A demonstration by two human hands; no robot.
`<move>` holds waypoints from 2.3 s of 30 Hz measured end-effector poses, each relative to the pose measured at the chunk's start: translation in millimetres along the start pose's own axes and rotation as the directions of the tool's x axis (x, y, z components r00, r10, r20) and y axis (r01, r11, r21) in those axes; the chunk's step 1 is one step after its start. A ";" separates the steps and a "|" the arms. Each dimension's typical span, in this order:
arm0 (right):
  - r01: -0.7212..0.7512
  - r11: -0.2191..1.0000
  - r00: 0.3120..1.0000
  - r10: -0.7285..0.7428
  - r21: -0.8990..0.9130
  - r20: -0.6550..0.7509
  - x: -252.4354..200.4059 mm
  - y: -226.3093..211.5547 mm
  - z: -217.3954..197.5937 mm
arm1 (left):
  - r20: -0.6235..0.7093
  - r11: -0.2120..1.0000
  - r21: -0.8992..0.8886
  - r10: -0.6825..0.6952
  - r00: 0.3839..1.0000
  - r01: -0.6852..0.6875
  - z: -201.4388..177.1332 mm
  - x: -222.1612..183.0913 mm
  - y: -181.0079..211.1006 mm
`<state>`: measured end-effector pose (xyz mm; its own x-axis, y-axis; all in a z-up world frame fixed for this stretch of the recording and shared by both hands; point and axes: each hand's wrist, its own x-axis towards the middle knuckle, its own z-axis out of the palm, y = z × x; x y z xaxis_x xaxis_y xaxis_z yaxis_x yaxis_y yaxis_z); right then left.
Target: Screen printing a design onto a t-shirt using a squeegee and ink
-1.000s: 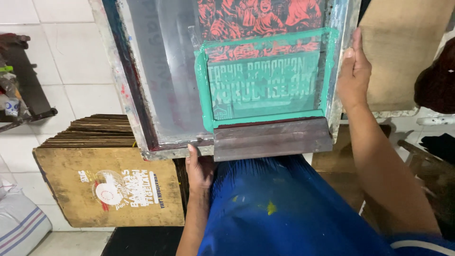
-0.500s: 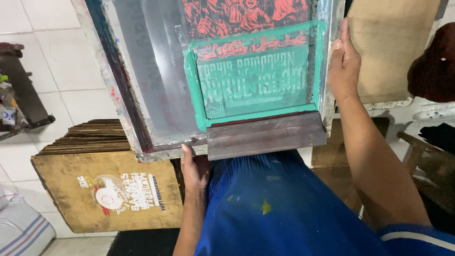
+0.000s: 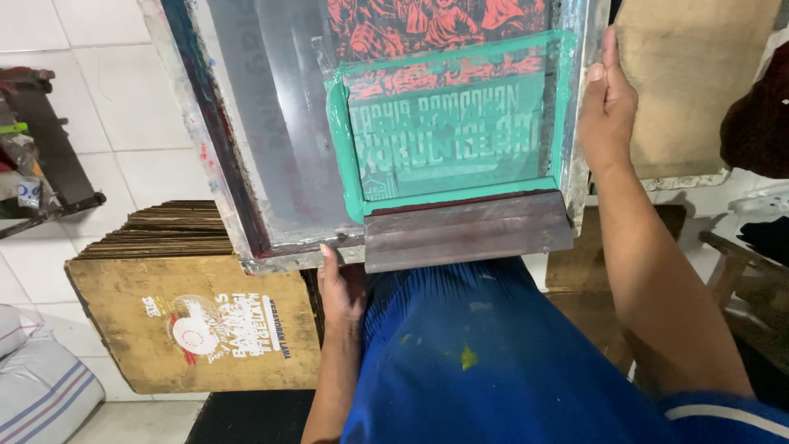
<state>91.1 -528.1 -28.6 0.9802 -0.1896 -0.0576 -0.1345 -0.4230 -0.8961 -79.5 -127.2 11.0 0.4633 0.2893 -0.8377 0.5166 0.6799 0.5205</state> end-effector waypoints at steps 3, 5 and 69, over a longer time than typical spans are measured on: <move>-0.025 0.998 1.000 0.025 -0.055 -0.002 -1.4 1.0 -1.2 | -0.018 0.999 0.028 0.015 1.000 -0.015 2.7 -0.8 1.3; -0.022 1.000 1.000 0.022 0.004 0.008 1.2 -8.1 0.9 | -0.052 0.999 0.032 0.017 0.999 -0.016 -0.5 2.2 -1.5; -0.054 0.954 0.995 0.028 -0.294 -0.092 -18.2 -60.8 5.1 | -0.291 0.986 0.165 0.016 0.957 0.034 -23.2 16.1 -14.1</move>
<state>82.2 -494.5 24.7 0.9586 -0.2817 -0.0417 -0.2238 -0.6544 -0.7223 -96.1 -116.6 -13.7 0.2422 0.4834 -0.8412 0.6434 0.5690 0.5122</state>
